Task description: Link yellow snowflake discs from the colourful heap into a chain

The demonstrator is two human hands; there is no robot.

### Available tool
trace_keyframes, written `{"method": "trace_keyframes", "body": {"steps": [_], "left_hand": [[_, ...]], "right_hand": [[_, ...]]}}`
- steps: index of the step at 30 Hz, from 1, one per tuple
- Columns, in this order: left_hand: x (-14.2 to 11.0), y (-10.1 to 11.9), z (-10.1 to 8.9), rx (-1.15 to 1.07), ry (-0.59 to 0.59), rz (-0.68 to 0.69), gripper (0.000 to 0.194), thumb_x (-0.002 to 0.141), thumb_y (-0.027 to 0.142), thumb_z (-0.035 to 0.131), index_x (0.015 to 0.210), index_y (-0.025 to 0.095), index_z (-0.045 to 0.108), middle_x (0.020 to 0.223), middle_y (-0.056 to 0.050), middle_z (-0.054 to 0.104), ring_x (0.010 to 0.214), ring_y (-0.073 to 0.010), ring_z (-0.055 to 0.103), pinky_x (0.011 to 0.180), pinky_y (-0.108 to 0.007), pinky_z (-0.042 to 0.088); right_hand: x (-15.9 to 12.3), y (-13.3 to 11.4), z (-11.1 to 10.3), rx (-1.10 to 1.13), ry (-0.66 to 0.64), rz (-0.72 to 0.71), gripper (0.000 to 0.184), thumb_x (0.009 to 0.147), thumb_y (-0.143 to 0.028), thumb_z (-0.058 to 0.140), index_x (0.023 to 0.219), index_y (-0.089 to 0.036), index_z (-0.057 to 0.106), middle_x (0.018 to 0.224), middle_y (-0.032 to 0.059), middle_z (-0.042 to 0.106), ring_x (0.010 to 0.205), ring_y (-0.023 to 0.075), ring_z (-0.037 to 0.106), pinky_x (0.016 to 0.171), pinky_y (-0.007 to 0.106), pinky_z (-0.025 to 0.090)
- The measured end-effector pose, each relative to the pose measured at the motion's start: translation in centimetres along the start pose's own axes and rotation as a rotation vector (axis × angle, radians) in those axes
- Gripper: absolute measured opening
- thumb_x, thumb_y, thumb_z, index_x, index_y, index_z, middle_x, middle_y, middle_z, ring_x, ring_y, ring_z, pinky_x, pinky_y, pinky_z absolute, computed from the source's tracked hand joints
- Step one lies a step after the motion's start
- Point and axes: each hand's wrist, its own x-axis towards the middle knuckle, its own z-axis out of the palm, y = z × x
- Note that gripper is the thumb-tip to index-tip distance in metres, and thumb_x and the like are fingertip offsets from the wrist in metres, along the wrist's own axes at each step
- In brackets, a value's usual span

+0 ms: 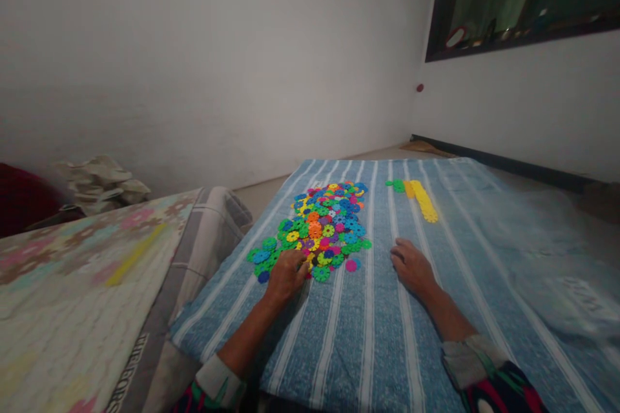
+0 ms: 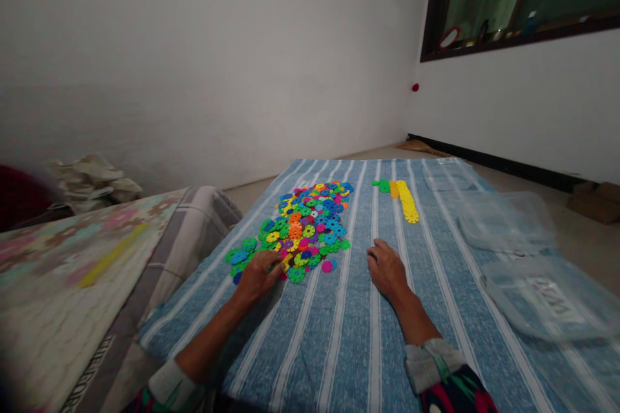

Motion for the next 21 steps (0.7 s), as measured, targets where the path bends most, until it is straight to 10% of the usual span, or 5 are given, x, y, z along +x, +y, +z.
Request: {"method": "trace_keyframes", "body": {"steps": [21], "left_hand": [[1.6,0.0,1.2,0.041,0.003,-0.081,0.020,0.080,0.020,0.053,0.090,0.017,0.070,0.098,-0.010,0.072,0.100,-0.0246,0.062,0.094,-0.039,0.046]], "right_hand": [[-0.2,0.5,0.0,0.024,0.019,0.006,0.028,0.086,-0.026,0.044,0.089,-0.019,0.071,0.124,0.0121,0.062,0.115,0.0225,0.059,0.102,0.038,0.043]]}}
